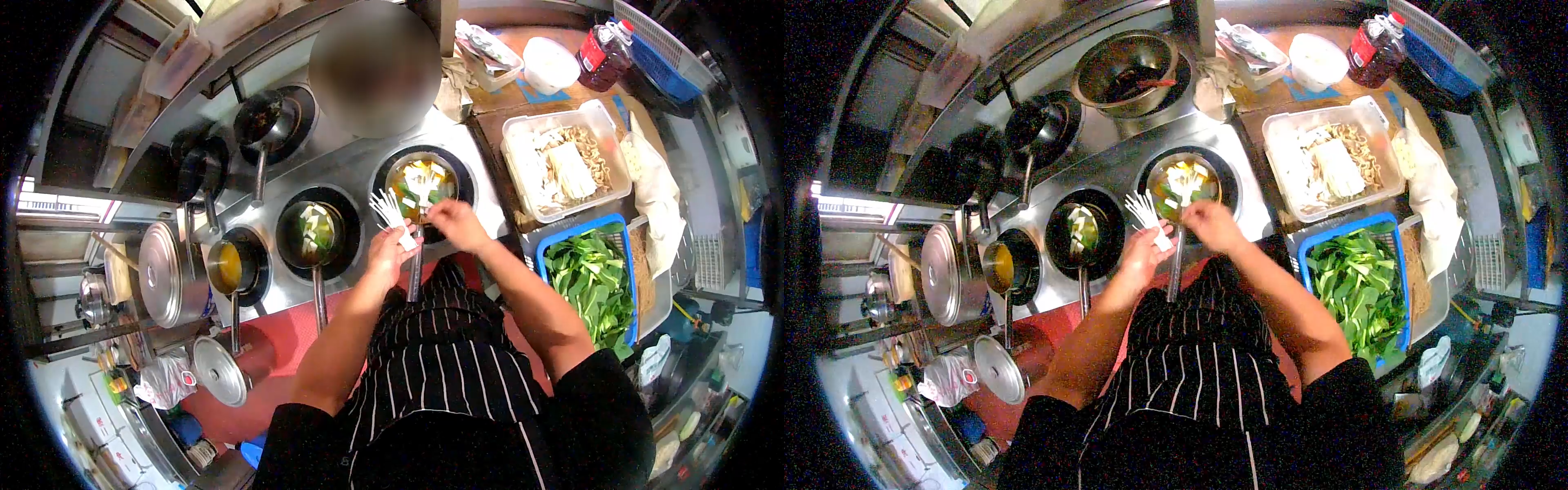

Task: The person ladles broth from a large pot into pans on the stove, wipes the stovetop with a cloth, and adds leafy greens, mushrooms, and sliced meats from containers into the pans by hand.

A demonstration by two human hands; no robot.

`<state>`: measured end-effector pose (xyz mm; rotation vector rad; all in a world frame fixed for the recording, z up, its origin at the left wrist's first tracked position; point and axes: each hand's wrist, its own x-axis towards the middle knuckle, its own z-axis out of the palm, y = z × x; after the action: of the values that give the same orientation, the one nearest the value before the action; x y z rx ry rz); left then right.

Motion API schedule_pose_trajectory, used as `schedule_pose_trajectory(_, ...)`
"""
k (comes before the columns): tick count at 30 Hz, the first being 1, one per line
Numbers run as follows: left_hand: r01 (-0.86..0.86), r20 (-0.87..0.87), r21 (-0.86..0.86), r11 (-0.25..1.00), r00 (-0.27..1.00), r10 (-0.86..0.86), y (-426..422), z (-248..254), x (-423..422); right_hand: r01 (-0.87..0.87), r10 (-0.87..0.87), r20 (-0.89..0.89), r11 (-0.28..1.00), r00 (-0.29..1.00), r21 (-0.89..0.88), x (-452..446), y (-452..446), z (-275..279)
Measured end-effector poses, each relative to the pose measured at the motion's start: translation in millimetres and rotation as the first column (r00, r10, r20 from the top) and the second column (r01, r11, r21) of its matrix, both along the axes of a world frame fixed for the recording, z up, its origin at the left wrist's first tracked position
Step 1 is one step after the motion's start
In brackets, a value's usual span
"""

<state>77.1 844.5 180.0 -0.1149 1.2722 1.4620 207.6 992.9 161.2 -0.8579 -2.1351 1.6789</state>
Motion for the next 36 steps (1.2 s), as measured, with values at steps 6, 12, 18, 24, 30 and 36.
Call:
schedule_pose_trajectory(6, 0.01, -0.064, 0.012, 1.0, 0.998, -0.009, 0.7, -13.2, 11.8, -0.019, 0.031, 0.089, 0.991, 0.996, -0.132, -9.8, -45.0, -9.3)
schedule_pose_trajectory(12, -0.262, -0.065, 0.056, 0.963, 0.962, 0.266, -8.0, 0.1, -3.5, 0.199, -0.227, -0.088, 0.948, 0.97, -0.25, -6.0, -10.4, 23.7)
schedule_pose_trajectory(18, -0.308, -0.156, 0.044, 0.951, 0.938, 0.311, -45.6, 5.5, -24.2, 0.338, -0.337, -0.047, 0.941, 0.94, 0.016, -23.2, 34.9, 0.1)
schedule_pose_trajectory(24, -0.286, -0.163, 0.005, 0.958, 0.945, 0.283, -91.1, 1.7, -45.8, 0.093, -0.108, 0.162, 0.991, 0.981, 0.1, 3.5, 25.1, -28.3)
schedule_pose_trajectory(30, -0.336, -0.423, -0.237, 0.912, 0.881, 0.215, -146.2, -51.4, -139.6, 0.144, -0.125, 0.138, 0.979, 0.983, -0.142, 62.7, 21.4, 26.2)
schedule_pose_trajectory(36, -0.305, -0.63, -0.133, 0.943, 0.76, 0.158, -156.8, -37.6, -146.8, 0.395, -0.43, 0.091, 0.88, 0.898, 0.264, 146.0, 138.0, 25.7)
